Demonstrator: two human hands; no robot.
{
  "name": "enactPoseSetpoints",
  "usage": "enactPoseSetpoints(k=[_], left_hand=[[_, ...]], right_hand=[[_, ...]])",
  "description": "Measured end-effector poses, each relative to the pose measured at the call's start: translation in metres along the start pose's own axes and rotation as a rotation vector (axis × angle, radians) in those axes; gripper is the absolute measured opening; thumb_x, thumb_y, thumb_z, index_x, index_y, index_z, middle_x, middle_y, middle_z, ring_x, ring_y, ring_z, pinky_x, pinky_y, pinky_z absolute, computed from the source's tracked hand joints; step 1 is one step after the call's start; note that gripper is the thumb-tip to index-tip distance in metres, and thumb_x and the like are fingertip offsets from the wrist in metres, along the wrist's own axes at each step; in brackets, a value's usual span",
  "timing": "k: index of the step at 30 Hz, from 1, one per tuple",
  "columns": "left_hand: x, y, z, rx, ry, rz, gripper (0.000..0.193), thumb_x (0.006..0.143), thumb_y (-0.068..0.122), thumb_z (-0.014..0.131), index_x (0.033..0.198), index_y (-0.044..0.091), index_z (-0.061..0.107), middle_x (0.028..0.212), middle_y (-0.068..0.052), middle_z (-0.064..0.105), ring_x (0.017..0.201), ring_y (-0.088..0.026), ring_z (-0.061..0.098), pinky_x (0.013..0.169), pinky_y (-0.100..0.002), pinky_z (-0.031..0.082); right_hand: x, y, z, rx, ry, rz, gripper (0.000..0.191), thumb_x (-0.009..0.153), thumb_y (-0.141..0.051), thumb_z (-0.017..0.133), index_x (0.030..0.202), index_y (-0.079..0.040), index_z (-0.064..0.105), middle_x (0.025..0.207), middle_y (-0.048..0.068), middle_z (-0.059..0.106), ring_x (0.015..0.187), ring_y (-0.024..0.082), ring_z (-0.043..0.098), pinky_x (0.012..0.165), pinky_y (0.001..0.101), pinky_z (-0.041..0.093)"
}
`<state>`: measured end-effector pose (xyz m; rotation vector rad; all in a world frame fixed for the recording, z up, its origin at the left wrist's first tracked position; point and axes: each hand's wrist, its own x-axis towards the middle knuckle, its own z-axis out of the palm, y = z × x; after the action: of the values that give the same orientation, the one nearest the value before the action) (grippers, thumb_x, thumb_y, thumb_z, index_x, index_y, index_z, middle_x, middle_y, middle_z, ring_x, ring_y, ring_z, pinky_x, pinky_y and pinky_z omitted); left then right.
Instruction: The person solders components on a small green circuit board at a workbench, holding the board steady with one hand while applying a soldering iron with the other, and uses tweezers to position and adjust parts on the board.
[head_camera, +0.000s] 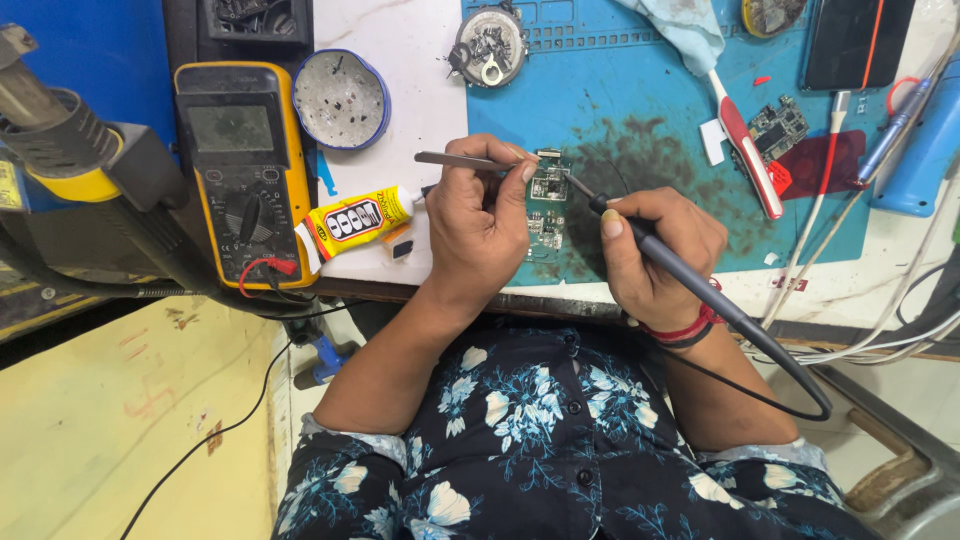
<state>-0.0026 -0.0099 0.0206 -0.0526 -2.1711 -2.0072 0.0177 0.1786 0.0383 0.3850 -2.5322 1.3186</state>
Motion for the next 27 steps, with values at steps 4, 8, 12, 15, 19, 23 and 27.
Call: enactPoseSetpoints(k=[4, 8, 12, 15, 19, 23, 27], left_hand=[[0.0007, 0.0007, -0.0003, 0.003, -0.002, -0.003, 0.019, 0.106, -0.003, 0.063, 0.117, 0.002, 0.048, 0.099, -0.009, 0.071, 0.072, -0.004, 0.060, 0.062, -0.022, 0.049], [0.0005, -0.0001, 0.0002, 0.014, 0.000, 0.006, 0.019, 0.107, -0.003, 0.063, 0.117, 0.002, 0.048, 0.099, -0.008, 0.071, 0.072, -0.004, 0.060, 0.062, -0.022, 0.049], [0.0000, -0.0014, 0.0013, -0.003, 0.003, 0.007, 0.019, 0.107, -0.003, 0.063, 0.117, 0.002, 0.048, 0.100, -0.009, 0.070, 0.074, -0.004, 0.061, 0.063, -0.022, 0.050], [-0.0004, -0.0016, 0.0012, -0.005, -0.003, 0.006, 0.019, 0.107, -0.003, 0.063, 0.117, 0.002, 0.048, 0.100, -0.009, 0.070, 0.073, -0.004, 0.060, 0.063, -0.022, 0.049], [-0.0001, -0.0013, 0.0004, -0.005, -0.012, 0.009, 0.019, 0.108, -0.003, 0.061, 0.117, 0.002, 0.047, 0.100, -0.009, 0.070, 0.076, -0.005, 0.063, 0.065, -0.022, 0.051], [-0.0001, -0.0010, 0.0003, 0.006, -0.009, 0.001, 0.019, 0.107, -0.004, 0.062, 0.117, 0.002, 0.047, 0.100, -0.009, 0.070, 0.073, -0.005, 0.061, 0.064, -0.022, 0.050], [0.0000, -0.0010, 0.0006, -0.007, -0.010, 0.003, 0.019, 0.107, -0.003, 0.062, 0.117, 0.002, 0.047, 0.101, -0.009, 0.069, 0.075, -0.005, 0.061, 0.065, -0.022, 0.051]], right_hand=[[0.0004, 0.0005, -0.0005, -0.002, 0.003, -0.017, 0.010, 0.102, -0.008, 0.071, 0.099, 0.000, 0.066, 0.080, 0.009, 0.065, 0.061, 0.019, 0.061, 0.059, 0.0297, 0.045], [0.0001, 0.0003, 0.0001, -0.009, 0.006, -0.012, 0.010, 0.102, -0.007, 0.072, 0.099, 0.000, 0.066, 0.079, 0.009, 0.064, 0.063, 0.020, 0.060, 0.058, 0.0299, 0.044], [0.0001, 0.0001, -0.0008, 0.000, -0.003, -0.035, 0.010, 0.102, -0.007, 0.072, 0.097, -0.001, 0.065, 0.077, 0.008, 0.063, 0.061, 0.020, 0.061, 0.059, 0.0304, 0.044], [0.0001, -0.0004, -0.0005, -0.012, 0.004, -0.003, 0.008, 0.102, -0.006, 0.071, 0.099, -0.001, 0.066, 0.081, 0.009, 0.065, 0.061, 0.019, 0.061, 0.059, 0.0298, 0.045], [0.0010, -0.0001, -0.0007, -0.005, -0.002, -0.027, 0.008, 0.100, -0.005, 0.071, 0.097, -0.001, 0.065, 0.079, 0.009, 0.064, 0.062, 0.021, 0.061, 0.058, 0.0305, 0.044], [0.0009, -0.0004, -0.0012, -0.002, -0.002, -0.039, 0.007, 0.100, -0.004, 0.071, 0.098, -0.001, 0.065, 0.081, 0.009, 0.065, 0.064, 0.021, 0.062, 0.059, 0.0306, 0.045], [0.0008, -0.0010, -0.0015, -0.010, -0.010, -0.028, 0.008, 0.100, -0.003, 0.072, 0.098, -0.001, 0.065, 0.081, 0.009, 0.065, 0.062, 0.020, 0.061, 0.059, 0.0305, 0.045]])
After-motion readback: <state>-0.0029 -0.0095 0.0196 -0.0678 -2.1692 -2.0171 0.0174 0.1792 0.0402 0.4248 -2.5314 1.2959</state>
